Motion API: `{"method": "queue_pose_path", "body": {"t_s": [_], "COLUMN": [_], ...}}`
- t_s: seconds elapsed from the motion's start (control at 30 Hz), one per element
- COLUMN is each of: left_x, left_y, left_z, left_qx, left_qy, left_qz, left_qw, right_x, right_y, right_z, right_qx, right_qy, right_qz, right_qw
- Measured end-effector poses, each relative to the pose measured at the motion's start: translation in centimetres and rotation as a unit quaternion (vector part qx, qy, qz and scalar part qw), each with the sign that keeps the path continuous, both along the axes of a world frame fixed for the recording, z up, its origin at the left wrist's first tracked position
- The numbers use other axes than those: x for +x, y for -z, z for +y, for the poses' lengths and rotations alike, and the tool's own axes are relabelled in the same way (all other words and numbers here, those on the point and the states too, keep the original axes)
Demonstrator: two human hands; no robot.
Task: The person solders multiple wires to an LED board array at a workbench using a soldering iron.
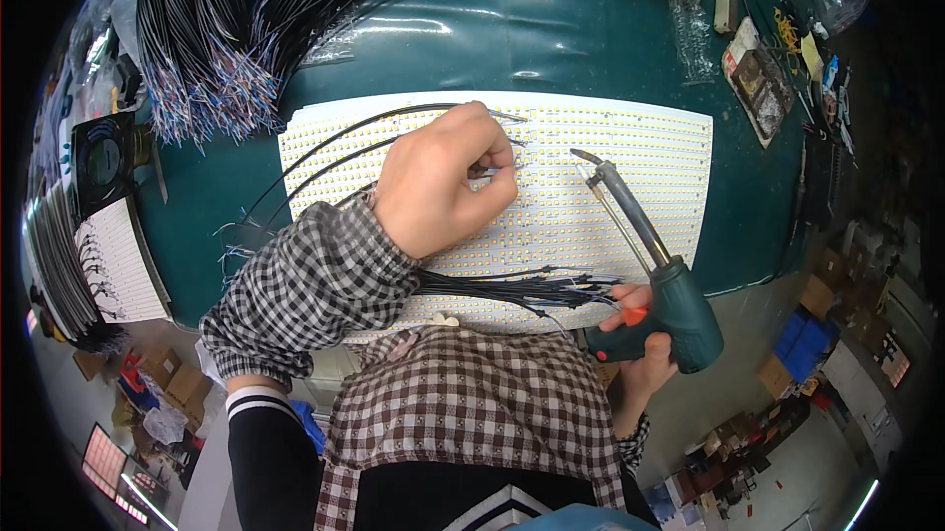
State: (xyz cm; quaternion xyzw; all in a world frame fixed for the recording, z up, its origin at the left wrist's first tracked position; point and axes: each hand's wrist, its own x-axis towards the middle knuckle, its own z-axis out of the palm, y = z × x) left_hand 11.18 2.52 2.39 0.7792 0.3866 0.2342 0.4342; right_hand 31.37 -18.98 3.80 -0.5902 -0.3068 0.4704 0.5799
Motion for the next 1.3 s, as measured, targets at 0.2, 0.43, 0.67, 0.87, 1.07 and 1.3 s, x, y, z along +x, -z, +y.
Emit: {"method": "queue_pose_path", "body": {"t_s": [0.2,0.43,0.67,0.87,1.07,1.3], "left_x": [0.0,0.1,0.9,1.1,1.3,1.3], "left_y": [-0.8,-4.2,-3.7,-3.1,-2.7,-2.8], "left_z": [-0.1,-4.2,-6.3,-7.1,-7.5,-7.8], "left_qx": [-0.015,-0.046,0.014,0.063,0.077,0.031], "left_qy": [-0.005,0.037,0.059,0.033,-0.001,-0.037], "left_qz": [0.019,-0.124,-0.164,-0.198,-0.219,-0.216], "left_qw": [1.000,0.991,0.985,0.978,0.973,0.975], "right_x": [-0.2,-2.2,-3.8,-4.2,-4.7,-4.9], "right_y": [-0.2,-3.6,-4.4,-4.0,-4.5,-4.2], "right_z": [0.3,3.4,6.9,6.8,6.9,7.2], "right_qx": [-0.007,-0.041,-0.044,-0.021,-0.048,-0.037], "right_qy": [0.014,0.098,0.063,0.074,0.097,0.077], "right_qz": [-0.012,0.033,-0.019,-0.023,0.107,0.059], "right_qw": [1.000,0.994,0.997,0.997,0.988,0.995]}}
